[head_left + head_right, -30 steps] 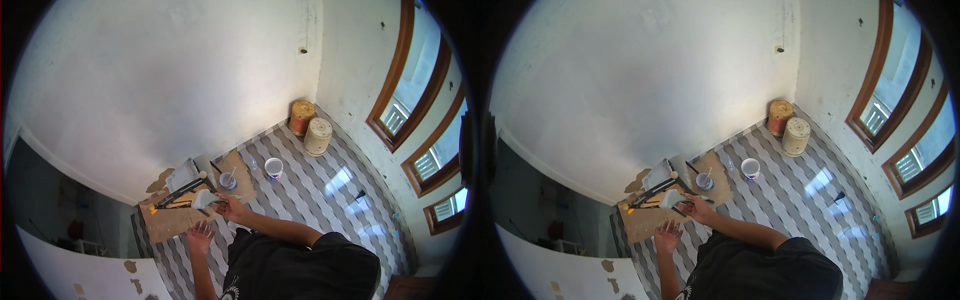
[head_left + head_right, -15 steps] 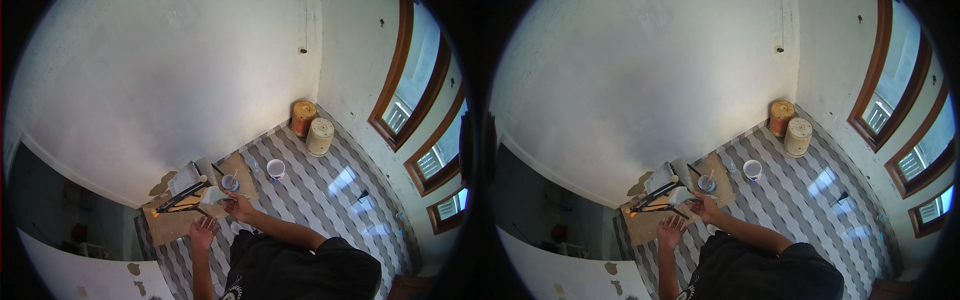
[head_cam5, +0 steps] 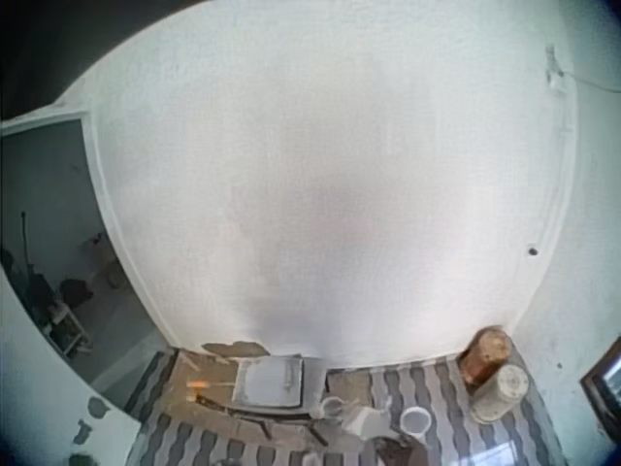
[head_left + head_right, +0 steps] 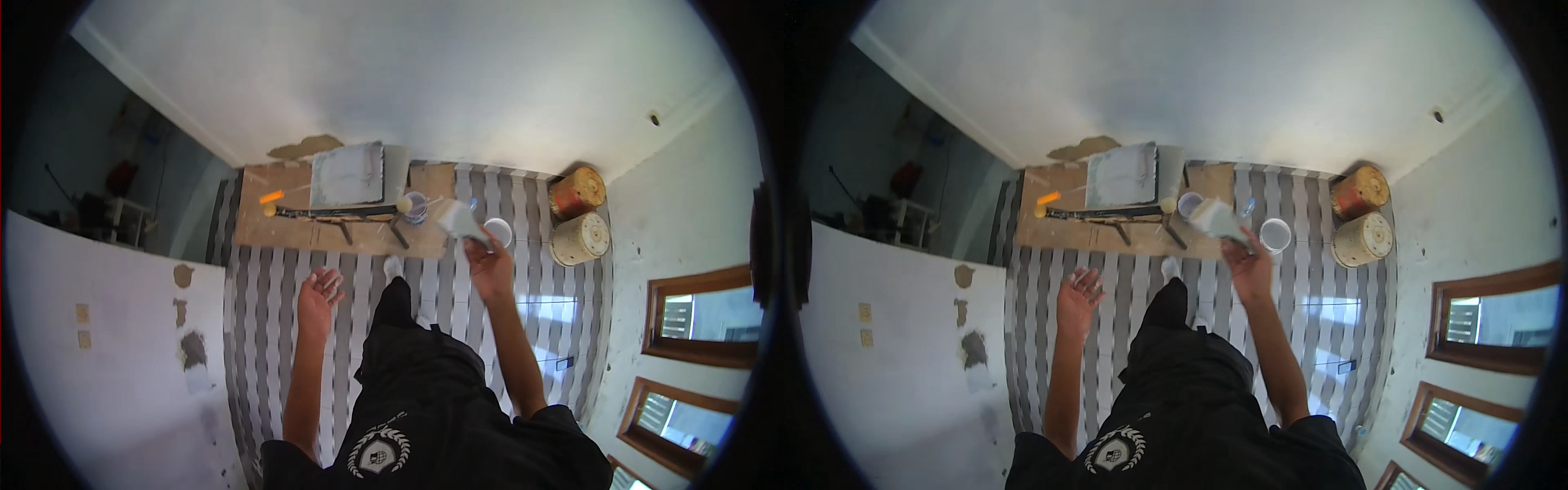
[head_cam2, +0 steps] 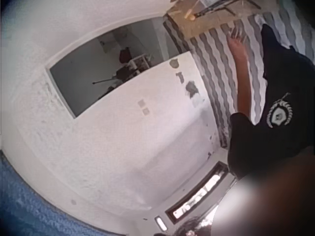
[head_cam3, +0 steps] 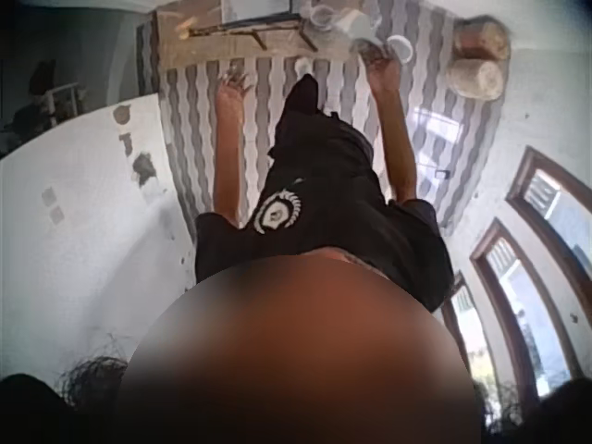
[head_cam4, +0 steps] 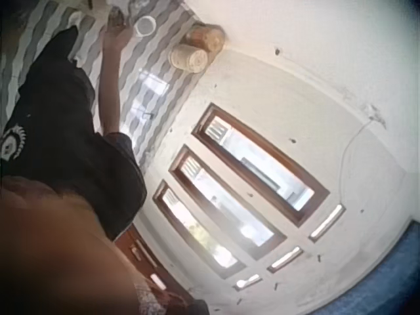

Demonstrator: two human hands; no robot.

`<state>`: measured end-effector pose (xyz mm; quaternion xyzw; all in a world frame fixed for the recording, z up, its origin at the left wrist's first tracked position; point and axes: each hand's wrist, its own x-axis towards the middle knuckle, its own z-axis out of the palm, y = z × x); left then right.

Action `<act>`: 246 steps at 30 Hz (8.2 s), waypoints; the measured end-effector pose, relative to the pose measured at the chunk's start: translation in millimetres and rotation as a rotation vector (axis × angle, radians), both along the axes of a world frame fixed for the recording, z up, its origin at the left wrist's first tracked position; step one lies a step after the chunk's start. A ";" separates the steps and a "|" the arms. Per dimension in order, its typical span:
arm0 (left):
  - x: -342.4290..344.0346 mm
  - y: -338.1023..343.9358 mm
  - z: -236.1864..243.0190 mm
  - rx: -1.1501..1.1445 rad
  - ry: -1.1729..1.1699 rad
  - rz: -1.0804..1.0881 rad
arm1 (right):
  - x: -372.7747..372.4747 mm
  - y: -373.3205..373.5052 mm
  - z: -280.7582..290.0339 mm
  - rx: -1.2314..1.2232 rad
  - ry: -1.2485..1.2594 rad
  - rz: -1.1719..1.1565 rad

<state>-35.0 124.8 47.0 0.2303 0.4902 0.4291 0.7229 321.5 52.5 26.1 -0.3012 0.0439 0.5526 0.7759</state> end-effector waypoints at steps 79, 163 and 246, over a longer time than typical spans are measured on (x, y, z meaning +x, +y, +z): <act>1.5 272.4 -92.6 0.441 0.939 -0.136 | -70.3 563.5 -345.8 0.084 -1.496 1.879; 84.3 266.0 -90.0 0.570 0.960 -0.246 | 73.0 285.8 124.4 0.242 -1.306 -0.204; 789.8 458.2 245.1 -0.191 -0.655 -0.106 | 600.3 429.4 342.1 0.284 -2.900 -0.781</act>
